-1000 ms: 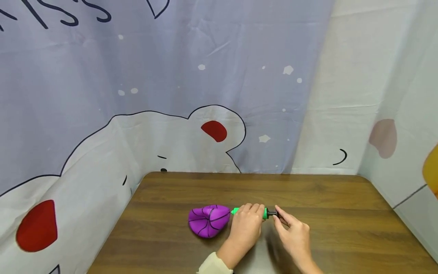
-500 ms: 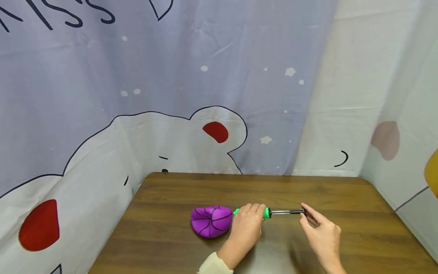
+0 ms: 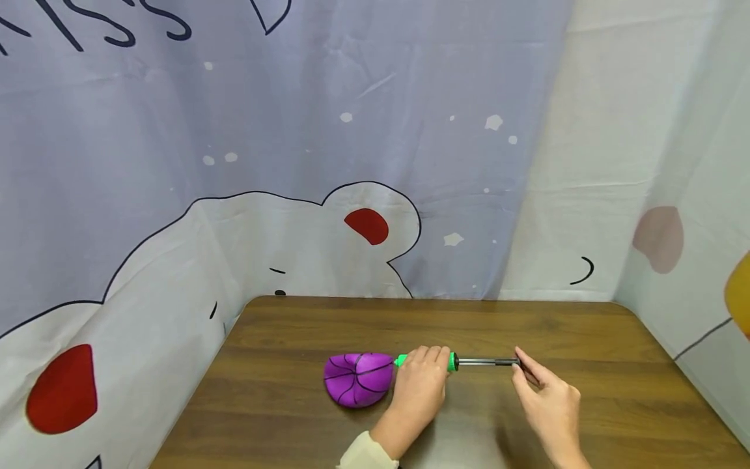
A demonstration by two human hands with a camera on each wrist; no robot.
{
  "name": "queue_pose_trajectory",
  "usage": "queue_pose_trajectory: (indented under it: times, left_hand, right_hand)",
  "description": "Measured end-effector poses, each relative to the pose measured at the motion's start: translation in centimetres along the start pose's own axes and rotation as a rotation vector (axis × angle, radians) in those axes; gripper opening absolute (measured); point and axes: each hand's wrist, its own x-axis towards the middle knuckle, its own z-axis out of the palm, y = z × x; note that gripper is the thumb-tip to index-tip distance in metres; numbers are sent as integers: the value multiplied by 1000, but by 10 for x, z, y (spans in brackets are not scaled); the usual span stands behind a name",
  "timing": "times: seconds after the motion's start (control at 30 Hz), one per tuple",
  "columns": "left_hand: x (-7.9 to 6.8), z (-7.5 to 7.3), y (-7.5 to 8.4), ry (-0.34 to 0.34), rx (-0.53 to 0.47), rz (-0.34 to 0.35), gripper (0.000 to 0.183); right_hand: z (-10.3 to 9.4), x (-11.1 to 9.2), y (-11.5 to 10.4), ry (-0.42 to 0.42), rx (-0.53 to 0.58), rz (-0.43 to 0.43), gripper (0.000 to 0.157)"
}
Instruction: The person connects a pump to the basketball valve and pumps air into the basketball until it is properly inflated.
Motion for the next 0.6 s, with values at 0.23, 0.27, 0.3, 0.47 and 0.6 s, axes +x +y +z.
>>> queue_pose_trajectory:
  times: [0.23, 0.27, 0.3, 0.47, 0.6]
  left_hand:
    - [2, -2, 5, 10, 52, 5, 44]
    - [2, -1, 6, 16, 56, 7, 44]
    - [1, -1, 7, 22, 58, 9, 43]
    - [1, -2, 6, 13, 25, 19, 39]
    - [0, -3, 1, -4, -42, 14, 38]
  right_hand:
    - [29, -14, -12, -25, 39, -131, 32]
    - [32, -15, -14, -43, 50, -140, 32]
    - [36, -17, -15, -65, 64, -146, 32]
    - [43, -18, -19, -142, 124, -120, 32]
    - [35, -15, -16, -144, 130, -109, 33]
